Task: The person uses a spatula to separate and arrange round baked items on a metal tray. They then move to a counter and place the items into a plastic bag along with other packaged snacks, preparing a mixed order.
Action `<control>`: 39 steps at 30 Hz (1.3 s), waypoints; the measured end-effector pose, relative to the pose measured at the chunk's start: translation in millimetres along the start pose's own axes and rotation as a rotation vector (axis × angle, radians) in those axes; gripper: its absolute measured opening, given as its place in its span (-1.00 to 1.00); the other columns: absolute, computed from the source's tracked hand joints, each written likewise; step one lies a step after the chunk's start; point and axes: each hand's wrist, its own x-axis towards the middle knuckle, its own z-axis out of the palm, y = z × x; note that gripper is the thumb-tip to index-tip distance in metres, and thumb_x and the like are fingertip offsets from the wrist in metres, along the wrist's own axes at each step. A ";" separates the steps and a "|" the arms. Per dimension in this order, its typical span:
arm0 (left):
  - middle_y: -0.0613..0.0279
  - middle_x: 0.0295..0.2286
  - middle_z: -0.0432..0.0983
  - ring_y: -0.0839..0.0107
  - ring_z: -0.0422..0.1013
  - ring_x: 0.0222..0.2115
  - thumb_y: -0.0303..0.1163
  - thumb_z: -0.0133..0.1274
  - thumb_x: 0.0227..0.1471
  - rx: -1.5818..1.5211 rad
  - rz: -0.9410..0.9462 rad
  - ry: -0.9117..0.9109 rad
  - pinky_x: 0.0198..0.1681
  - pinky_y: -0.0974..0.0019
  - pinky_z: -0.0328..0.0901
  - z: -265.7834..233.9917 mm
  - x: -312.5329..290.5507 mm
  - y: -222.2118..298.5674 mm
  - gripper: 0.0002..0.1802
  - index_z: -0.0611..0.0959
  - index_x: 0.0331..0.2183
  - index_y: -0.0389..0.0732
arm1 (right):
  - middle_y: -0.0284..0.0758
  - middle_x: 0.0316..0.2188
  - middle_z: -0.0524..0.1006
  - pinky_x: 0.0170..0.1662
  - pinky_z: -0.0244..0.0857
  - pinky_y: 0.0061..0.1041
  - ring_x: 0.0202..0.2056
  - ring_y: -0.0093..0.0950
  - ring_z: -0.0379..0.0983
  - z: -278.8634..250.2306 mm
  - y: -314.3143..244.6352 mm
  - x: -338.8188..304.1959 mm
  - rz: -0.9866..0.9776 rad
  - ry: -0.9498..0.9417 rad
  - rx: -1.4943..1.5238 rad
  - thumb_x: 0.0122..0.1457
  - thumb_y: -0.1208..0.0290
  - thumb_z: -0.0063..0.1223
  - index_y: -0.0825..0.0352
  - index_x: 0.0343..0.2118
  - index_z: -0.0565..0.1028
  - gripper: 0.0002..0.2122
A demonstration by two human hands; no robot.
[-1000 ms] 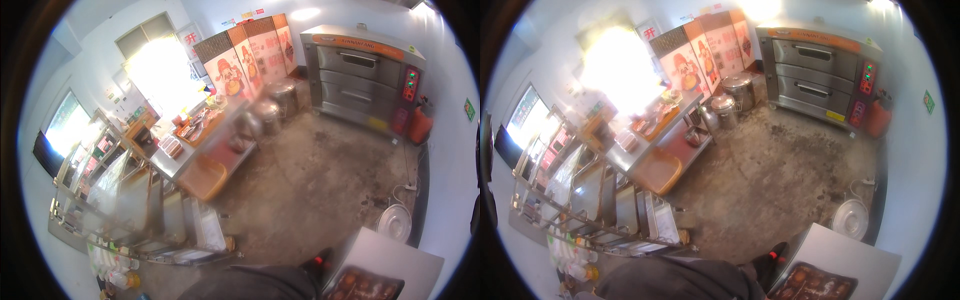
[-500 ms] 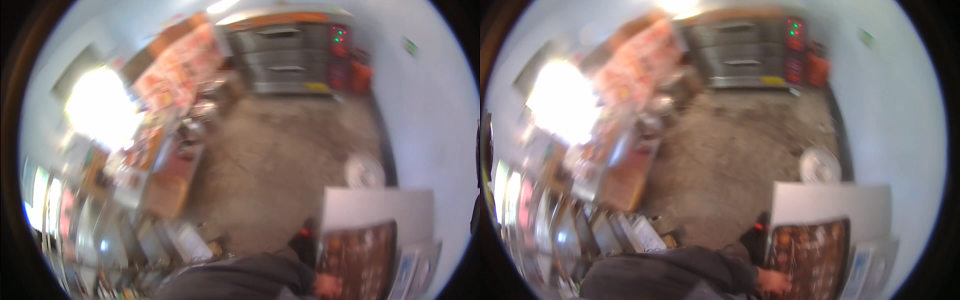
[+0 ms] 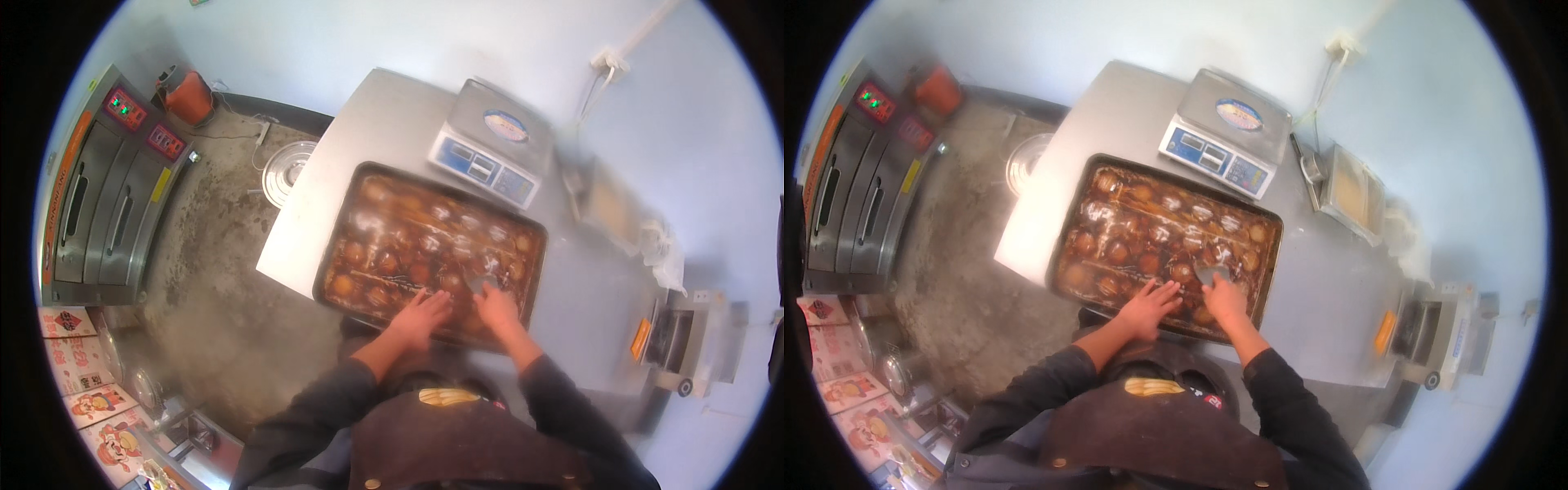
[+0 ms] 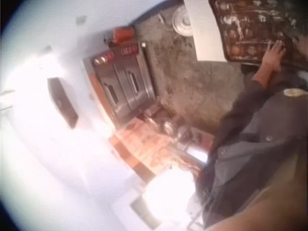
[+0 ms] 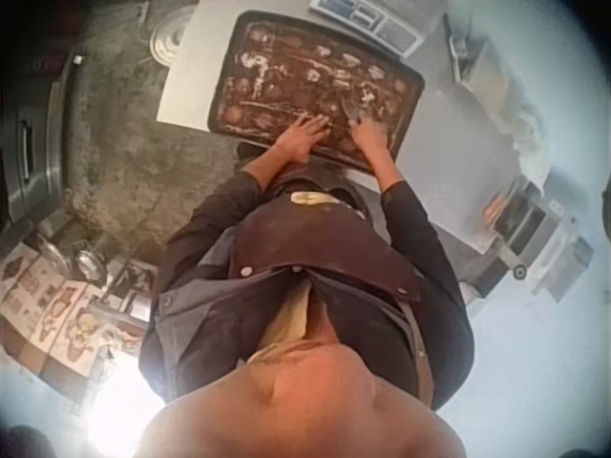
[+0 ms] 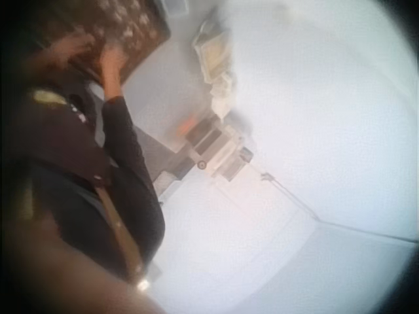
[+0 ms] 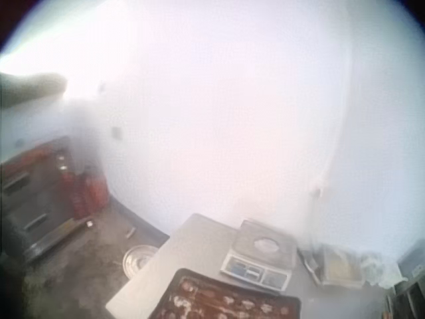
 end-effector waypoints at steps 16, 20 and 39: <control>-0.01 0.49 -0.17 0.16 -0.25 0.52 -0.13 0.34 -0.11 0.074 0.015 -0.114 0.52 -0.16 -0.27 -2.6 7.8 -1.4 0.09 0.27 0.41 -0.13 | -0.02 -0.14 0.68 0.03 0.47 -0.02 -0.05 -0.02 0.62 8.2 8.9 36.7 0.062 0.115 0.129 0.30 0.10 0.16 0.22 0.19 0.48 -0.53; 0.01 0.50 -0.17 0.16 -0.24 0.52 -0.14 0.35 -0.10 0.091 0.033 -0.099 0.52 -0.16 -0.26 0.9 13.8 -4.4 0.11 0.25 0.42 -0.13 | -0.02 -0.15 0.68 0.02 0.47 -0.02 -0.06 -0.02 0.62 30.3 16.0 12.3 -0.008 0.151 0.135 0.30 0.10 0.16 0.20 0.17 0.50 -0.55; -0.20 0.35 0.15 -0.16 0.06 0.39 -0.23 0.38 -0.06 -0.005 -0.702 0.728 0.45 -0.35 -0.15 -7.4 -104.8 -40.2 -0.07 0.38 0.30 -0.21 | 0.11 -0.18 0.65 -0.01 0.44 0.04 -0.07 0.11 0.58 49.3 83.5 -96.6 0.033 0.013 0.331 0.22 0.20 0.26 0.20 0.36 0.24 -0.32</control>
